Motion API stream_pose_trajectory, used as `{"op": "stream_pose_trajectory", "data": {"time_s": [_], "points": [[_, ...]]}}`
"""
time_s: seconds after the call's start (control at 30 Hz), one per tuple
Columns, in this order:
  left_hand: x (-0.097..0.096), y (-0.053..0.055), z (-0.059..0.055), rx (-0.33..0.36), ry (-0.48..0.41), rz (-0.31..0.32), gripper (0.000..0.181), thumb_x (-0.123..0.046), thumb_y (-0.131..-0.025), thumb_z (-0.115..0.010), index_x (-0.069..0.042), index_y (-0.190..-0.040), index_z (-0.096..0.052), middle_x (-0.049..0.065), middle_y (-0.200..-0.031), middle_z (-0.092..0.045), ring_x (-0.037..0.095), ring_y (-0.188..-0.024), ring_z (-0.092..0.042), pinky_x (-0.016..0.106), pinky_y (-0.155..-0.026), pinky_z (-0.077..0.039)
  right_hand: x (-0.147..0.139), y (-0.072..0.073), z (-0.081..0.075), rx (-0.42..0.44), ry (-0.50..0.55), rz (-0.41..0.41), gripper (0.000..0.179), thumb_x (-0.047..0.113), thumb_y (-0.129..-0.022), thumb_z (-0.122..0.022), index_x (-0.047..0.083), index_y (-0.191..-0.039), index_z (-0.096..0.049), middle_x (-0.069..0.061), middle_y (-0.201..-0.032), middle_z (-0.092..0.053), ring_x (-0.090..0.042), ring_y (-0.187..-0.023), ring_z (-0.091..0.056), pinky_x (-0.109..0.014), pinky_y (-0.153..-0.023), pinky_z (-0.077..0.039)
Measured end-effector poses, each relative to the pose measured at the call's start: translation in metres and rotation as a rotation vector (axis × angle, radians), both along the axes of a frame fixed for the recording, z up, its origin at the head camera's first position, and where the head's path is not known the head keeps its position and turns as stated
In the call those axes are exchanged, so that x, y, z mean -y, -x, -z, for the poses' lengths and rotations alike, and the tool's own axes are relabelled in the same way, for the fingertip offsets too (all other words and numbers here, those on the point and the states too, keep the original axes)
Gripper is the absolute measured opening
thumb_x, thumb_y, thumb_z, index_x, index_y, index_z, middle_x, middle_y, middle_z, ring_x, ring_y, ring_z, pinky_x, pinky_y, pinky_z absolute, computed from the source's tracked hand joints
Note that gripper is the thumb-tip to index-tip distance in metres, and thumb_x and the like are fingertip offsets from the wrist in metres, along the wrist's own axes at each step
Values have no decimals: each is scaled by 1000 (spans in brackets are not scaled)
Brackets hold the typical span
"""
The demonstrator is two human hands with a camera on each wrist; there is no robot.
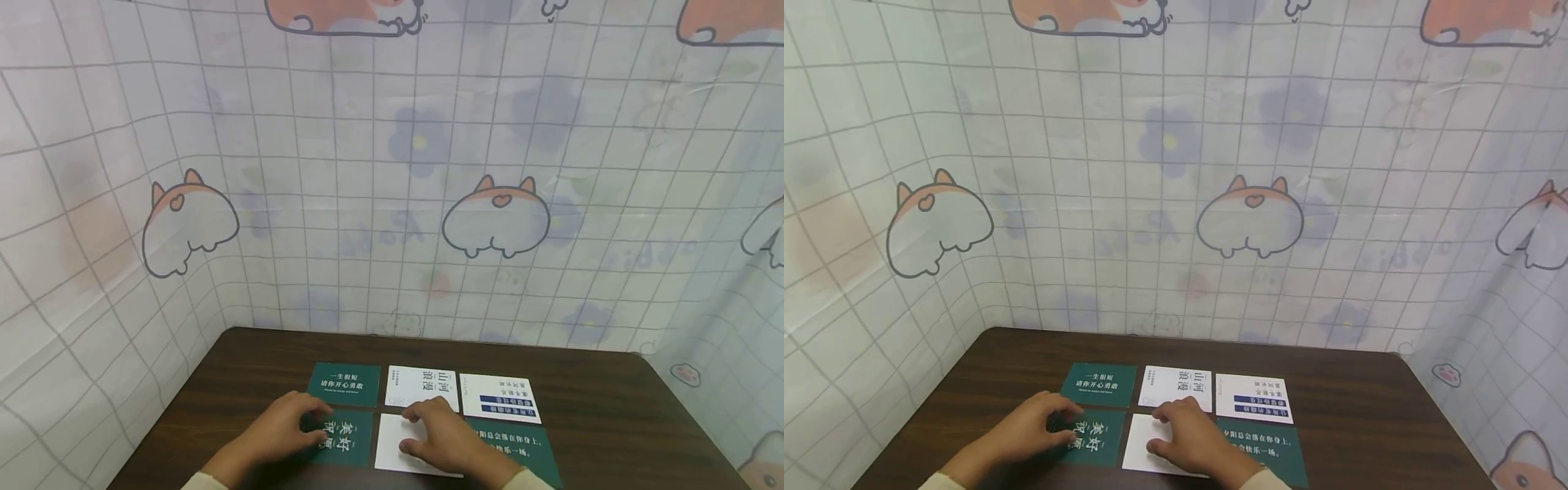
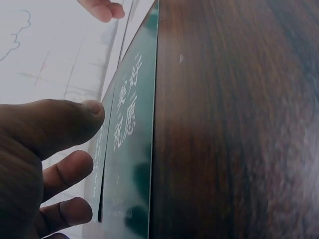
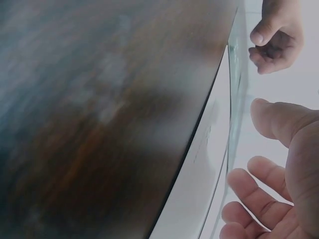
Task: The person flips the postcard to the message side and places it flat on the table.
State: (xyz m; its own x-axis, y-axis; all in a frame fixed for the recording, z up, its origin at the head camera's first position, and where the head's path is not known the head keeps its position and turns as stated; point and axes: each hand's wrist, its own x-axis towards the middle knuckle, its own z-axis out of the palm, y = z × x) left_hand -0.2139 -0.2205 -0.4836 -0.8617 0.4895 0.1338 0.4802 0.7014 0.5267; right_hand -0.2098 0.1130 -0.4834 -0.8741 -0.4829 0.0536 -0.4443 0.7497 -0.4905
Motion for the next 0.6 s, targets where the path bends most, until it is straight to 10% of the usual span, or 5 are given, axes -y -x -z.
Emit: {"op": "stream_pose_trajectory", "data": {"time_s": [0.6], "points": [[23, 1, 0, 35, 15, -55, 38, -36, -84, -85, -16, -115, -74, -7, -108, -67, 21, -102, -58, 52, -89, -48, 22, 3, -2, -38, -35, -4, 53, 48, -83, -81, 14, -123, -70, 5, -111, -67, -19, -110, -53, -44, -95, -50]]}}
